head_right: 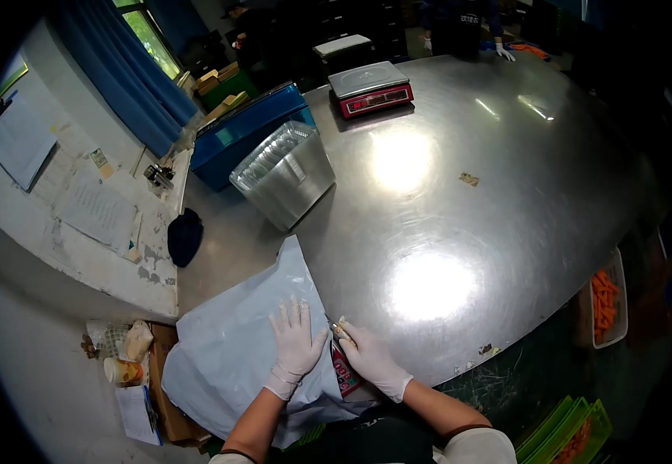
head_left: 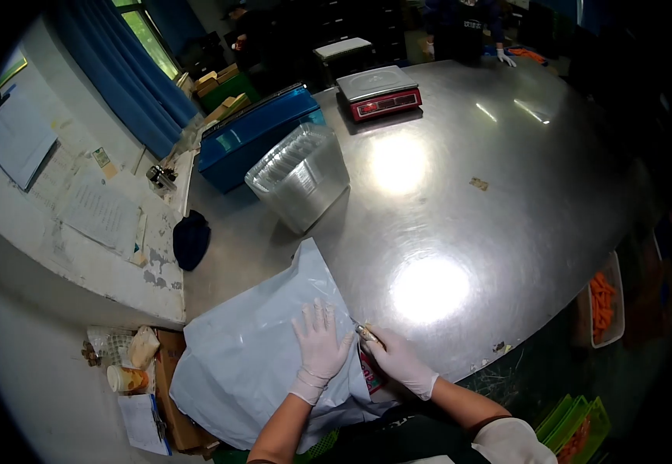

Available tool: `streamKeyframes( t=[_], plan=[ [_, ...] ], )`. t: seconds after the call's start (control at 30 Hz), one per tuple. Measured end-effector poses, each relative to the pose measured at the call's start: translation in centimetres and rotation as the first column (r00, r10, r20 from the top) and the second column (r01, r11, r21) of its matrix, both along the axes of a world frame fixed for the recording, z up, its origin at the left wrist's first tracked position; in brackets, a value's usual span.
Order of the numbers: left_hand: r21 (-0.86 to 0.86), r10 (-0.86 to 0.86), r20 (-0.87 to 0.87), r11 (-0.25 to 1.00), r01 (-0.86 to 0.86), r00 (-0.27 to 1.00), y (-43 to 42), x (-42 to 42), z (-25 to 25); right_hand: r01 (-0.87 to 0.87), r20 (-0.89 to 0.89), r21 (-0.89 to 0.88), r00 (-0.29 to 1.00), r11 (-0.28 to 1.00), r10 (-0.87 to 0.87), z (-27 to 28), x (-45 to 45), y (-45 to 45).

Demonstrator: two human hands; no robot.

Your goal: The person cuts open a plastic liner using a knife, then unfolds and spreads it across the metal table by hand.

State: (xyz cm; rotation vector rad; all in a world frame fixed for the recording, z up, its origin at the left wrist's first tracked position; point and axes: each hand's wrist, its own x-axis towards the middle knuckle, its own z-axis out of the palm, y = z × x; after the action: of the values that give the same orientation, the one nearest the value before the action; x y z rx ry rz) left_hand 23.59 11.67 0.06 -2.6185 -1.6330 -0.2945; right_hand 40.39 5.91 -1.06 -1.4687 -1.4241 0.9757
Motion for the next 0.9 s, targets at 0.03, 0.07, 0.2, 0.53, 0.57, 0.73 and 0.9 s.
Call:
streamKeyframes(
  t=[0.03, 0.07, 0.2, 0.53, 0.57, 0.73, 0.9],
  plan=[
    [-0.016, -0.008, -0.014, 1.000, 0.008, 1.000, -0.1, -0.1, -0.3, 0.008, -0.025, 0.010, 1.000, 1.000, -0.007, -0.2, -0.3, 0.1],
    [-0.023, -0.015, -0.017, 1.000, 0.015, 1.000, -0.2, -0.2, -0.6, 0.014, -0.029, 0.002, 0.999, 1.000, -0.014, -0.2, -0.4, 0.1],
    [-0.076, 0.024, -0.025, 0.997, -0.026, 0.999, -0.3, -0.1, -0.3, -0.029, -0.109, -0.098, 0.994, 0.995, 0.018, 0.3, 0.6, 1.0],
    [-0.088, 0.019, -0.018, 0.996, -0.020, 1.000, -1.2, -0.3, -0.4, -0.018, 0.022, 0.012, 1.000, 1.000, 0.018, 1.0, 1.8, 0.4],
    [-0.086, 0.019, -0.021, 0.996, -0.021, 1.000, -1.3, -0.2, -0.3, -0.019, 0.020, 0.014, 1.000, 1.000, 0.019, 1.2, 1.3, 1.0],
    [-0.127, 0.033, -0.058, 0.991, -0.040, 0.998, -2.4, -0.1, 0.2, 0.025, 0.215, 0.104, 0.976, 0.994, -0.047, 1.2, 0.0, 2.9],
    [-0.153, 0.036, -0.067, 0.987, -0.046, 0.997, -4.3, 0.3, 0.7, 0.082, 0.176, 0.122, 0.979, 0.989, -0.103, 1.9, -0.9, 4.2]
  ],
)
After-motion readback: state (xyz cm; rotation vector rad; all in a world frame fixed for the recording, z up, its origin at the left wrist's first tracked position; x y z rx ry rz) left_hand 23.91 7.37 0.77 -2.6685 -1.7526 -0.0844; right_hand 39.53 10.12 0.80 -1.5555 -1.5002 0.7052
